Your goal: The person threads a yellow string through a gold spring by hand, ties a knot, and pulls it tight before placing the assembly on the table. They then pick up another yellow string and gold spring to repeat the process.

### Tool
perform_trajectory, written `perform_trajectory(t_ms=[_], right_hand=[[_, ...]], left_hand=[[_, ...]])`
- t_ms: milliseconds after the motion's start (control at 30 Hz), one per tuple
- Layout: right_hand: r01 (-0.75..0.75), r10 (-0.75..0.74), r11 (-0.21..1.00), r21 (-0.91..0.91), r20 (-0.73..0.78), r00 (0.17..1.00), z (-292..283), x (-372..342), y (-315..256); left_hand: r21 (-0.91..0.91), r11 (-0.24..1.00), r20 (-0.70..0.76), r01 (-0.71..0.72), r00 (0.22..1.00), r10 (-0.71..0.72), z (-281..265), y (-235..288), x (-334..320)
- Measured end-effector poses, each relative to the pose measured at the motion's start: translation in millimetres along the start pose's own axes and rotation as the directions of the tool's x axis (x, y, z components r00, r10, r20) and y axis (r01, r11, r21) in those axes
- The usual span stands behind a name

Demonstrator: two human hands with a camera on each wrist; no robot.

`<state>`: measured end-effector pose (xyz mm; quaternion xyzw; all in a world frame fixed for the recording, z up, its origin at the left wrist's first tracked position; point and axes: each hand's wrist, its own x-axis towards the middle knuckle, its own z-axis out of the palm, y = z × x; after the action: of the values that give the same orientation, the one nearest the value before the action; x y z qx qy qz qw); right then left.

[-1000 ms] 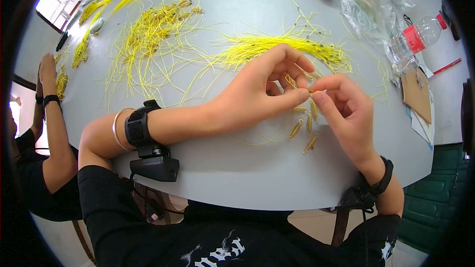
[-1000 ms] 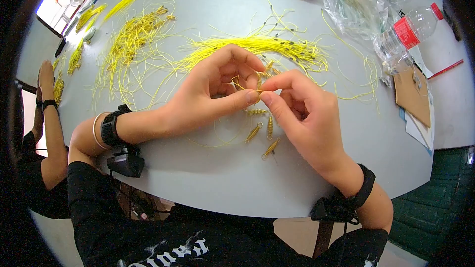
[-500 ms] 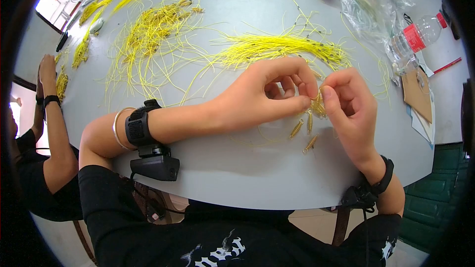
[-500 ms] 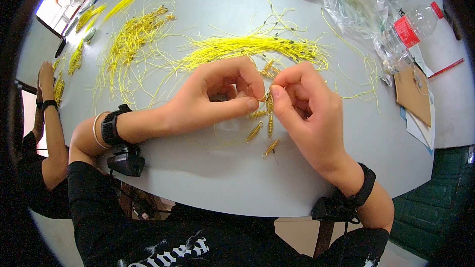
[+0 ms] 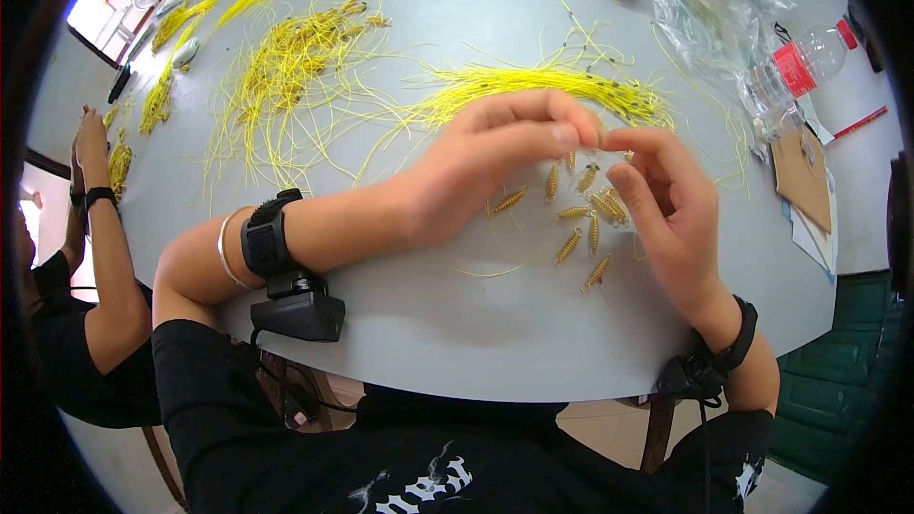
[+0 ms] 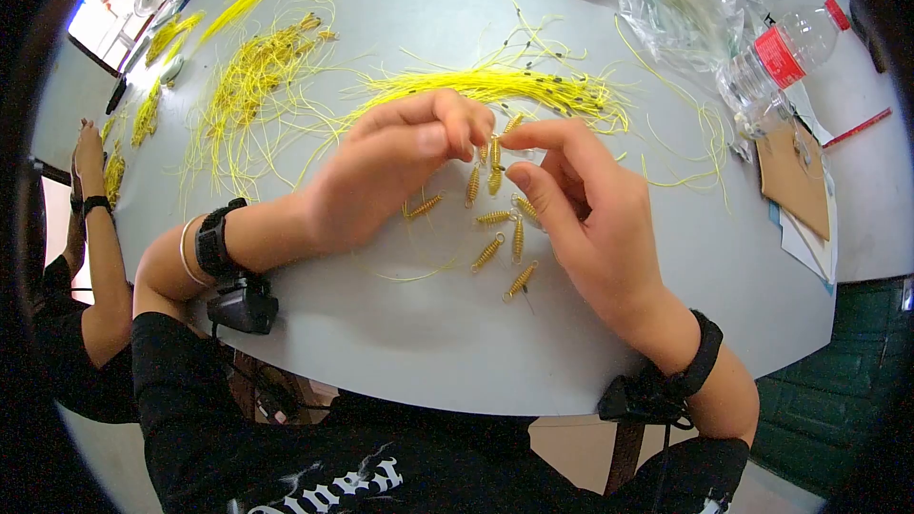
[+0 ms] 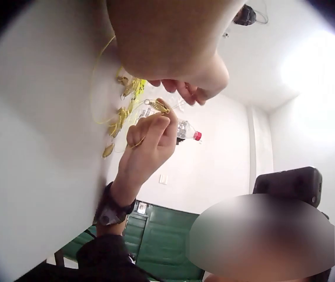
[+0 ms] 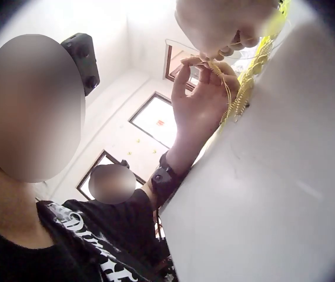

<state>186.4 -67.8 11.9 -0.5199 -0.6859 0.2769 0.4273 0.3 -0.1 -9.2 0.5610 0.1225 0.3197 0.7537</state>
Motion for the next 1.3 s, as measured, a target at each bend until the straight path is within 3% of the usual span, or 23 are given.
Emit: perform_trajectory(t_ms=[67, 300, 367, 500, 867, 1067, 1200, 1300], right_hand=[[-0.029, 0.030, 0.999, -0.029, 0.030, 0.999, -1.0, 0.2, 1.1], [0.069, -0.063, 0.988, -0.137, 0.045, 0.997, 0.2, -1.8, -0.9], [0.165, -0.157, 0.972, -0.170, 0.059, 0.986, 0.7, -2.1, -1.7], [0.190, -0.189, 0.971, -0.142, 0.018, 0.982, 1.6, -3.6, -1.2], [0.266, -0.287, 0.953, -0.143, -0.156, 0.945, -1.0, -1.8, -3.6], [0.377, -0.396, 0.909, -0.180, -0.082, 0.915, -2.4, 1.7, -0.7], [0.357, -0.368, 0.928, -0.103, -0.112, 0.923, -3.2, 0.1, -0.1], [0.217, -0.208, 0.973, 0.082, -0.105, 0.973, -8.2, -1.9, -1.5]], left_hand=[[-0.150, 0.989, -0.083, 0.002, 0.996, -0.014, -5.0, -3.4, 2.6], [-0.099, 0.994, -0.167, -0.053, 0.985, 0.035, 4.5, 0.6, 3.0], [-0.075, 0.997, -0.141, -0.029, 0.990, 0.018, 3.7, 0.9, 4.0], [-0.047, 0.999, -0.051, -0.010, 0.999, 0.008, 5.5, 0.2, 3.1], [0.142, 0.989, 0.004, 0.036, 0.999, -0.037, 7.7, -1.8, 2.7], [0.148, 0.988, 0.077, 0.041, 0.996, -0.053, 6.6, -4.3, 2.7], [0.170, 0.980, 0.030, 0.103, 0.993, -0.110, 7.4, -2.7, 0.7], [0.222, 0.974, 0.074, -0.042, 0.997, 0.026, 4.3, -4.3, 1.2]])
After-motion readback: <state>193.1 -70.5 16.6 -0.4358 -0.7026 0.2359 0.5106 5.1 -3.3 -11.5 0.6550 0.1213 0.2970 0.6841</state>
